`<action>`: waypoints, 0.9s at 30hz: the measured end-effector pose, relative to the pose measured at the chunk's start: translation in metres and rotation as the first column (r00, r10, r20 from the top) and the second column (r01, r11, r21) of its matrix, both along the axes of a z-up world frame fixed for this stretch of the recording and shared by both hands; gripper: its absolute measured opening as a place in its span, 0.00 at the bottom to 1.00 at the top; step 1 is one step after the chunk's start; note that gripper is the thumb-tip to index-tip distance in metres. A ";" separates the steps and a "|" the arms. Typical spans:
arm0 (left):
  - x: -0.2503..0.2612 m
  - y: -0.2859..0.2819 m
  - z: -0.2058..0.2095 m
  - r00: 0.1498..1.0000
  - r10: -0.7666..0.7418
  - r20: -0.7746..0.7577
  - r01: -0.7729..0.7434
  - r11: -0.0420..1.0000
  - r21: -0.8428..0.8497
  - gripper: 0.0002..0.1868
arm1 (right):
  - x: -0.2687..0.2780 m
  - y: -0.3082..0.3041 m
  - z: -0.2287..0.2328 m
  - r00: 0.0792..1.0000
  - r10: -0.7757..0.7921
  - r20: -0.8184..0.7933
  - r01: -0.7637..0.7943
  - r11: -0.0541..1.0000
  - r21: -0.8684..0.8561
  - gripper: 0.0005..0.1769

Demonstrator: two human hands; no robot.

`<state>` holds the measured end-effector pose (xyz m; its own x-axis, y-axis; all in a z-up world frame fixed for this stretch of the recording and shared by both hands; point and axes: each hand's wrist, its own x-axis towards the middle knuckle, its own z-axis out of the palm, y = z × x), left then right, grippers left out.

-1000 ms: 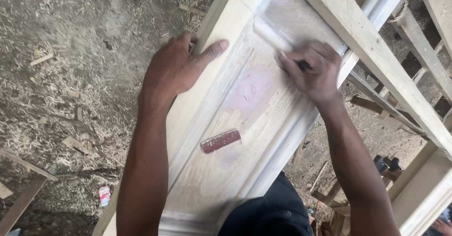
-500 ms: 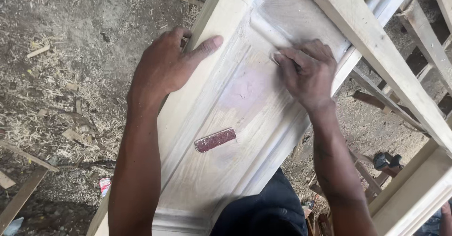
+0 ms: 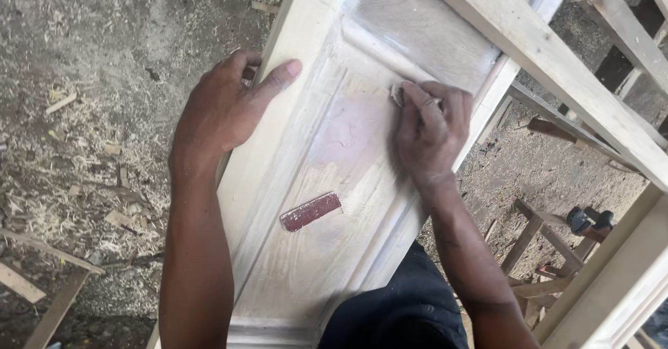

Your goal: The person sands a white wooden door panel using a sanding block. They move the block across the flat surfaces and into the recessed grooves, applying pressure to smooth the wood. The person shifts position slightly to reach different areas of the panel.

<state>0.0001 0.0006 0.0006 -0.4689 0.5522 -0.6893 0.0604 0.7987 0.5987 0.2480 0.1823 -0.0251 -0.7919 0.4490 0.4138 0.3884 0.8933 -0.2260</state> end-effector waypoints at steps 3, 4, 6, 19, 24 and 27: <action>-0.001 0.000 0.002 1.000 0.009 0.009 -0.008 1.000 -0.003 0.56 | 0.006 -0.014 0.015 0.997 -0.026 0.075 0.031 0.997 -0.064 0.11; -0.001 0.000 0.002 1.000 0.005 0.009 -0.005 1.000 -0.010 0.55 | 0.005 -0.019 0.019 0.995 -0.017 0.099 0.024 0.997 -0.072 0.12; 0.000 0.000 0.002 1.000 -0.001 0.010 0.001 1.000 -0.024 0.54 | 0.003 -0.028 0.025 0.989 0.005 0.151 0.009 0.996 -0.089 0.15; 0.003 0.005 0.010 1.000 0.019 0.004 -0.018 0.995 -0.094 0.49 | -0.012 -0.037 0.020 0.984 -0.138 0.111 0.167 0.937 -0.308 0.11; 0.004 0.010 0.016 1.000 0.028 -0.010 -0.029 0.996 -0.086 0.49 | -0.056 -0.061 0.003 0.995 -0.090 -0.045 0.071 0.948 -0.310 0.12; 0.004 0.012 0.019 0.999 0.039 -0.010 -0.040 0.991 -0.127 0.48 | -0.059 -0.058 0.011 1.000 -0.008 0.015 0.012 0.961 -0.277 0.15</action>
<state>0.0042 0.0121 0.0199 -0.4936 0.4417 -0.7491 0.0315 0.8699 0.4922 0.1888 0.1247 -0.0139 -0.7915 0.5525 0.2614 0.4018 0.7926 -0.4587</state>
